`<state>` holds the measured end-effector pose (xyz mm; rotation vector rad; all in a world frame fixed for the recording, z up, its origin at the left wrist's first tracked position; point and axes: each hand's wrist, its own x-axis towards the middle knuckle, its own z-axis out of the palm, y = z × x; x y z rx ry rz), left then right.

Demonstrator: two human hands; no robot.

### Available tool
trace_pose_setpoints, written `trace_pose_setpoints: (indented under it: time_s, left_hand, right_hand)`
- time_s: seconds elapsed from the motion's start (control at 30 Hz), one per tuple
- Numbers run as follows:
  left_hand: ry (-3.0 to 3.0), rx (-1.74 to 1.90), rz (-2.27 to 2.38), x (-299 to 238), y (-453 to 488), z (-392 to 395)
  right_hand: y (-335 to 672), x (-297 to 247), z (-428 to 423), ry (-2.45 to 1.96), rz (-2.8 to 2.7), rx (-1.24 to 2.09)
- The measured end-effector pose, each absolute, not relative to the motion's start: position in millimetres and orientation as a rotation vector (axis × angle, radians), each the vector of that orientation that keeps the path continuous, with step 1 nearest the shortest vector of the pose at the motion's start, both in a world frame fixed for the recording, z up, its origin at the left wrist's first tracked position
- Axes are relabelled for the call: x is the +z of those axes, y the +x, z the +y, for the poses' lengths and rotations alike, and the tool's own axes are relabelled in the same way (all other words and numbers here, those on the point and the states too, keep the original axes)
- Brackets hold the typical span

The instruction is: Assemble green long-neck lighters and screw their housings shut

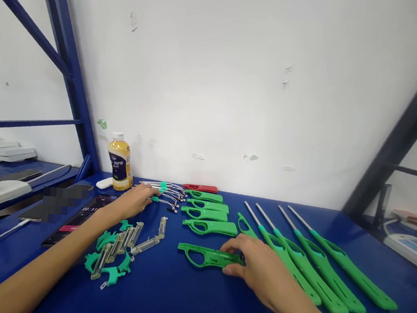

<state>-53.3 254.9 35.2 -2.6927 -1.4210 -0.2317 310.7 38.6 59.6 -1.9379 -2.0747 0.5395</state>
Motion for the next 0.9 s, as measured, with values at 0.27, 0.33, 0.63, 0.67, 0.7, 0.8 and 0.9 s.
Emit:
trace_pose_setpoints:
  time_s: [0.27, 0.33, 0.63, 0.67, 0.7, 0.8, 0.9]
  left_hand:
    - [-2.724, -0.276, -1.379, 41, -51, 245]
    - [-2.727, -0.302, -1.368, 45, -50, 241]
    - [-2.665, -0.591, -1.278, 85, -39, 206]
    - [-2.662, -0.632, -1.256, 89, -37, 196]
    - [-2.66, -0.671, -1.232, 92, -34, 184]
    - [-2.704, -0.731, -1.149, 96, -21, 138]
    - [-2.773, -0.746, -1.081, 89, -5, 89]
  right_hand:
    - [313, 64, 36, -1.97, -2.065, 0.625]
    - [313, 65, 36, -1.971, -2.057, 0.647]
    - [321, 66, 32, -1.944, -2.025, 0.708]
    - [322, 65, 32, -1.948, -2.02, 0.711]
    - [323, 65, 32, -1.951, -2.015, 0.715]
    - [326, 63, 31, -1.961, -2.008, 0.732]
    - [327, 62, 27, -1.936, -2.028, 0.753]
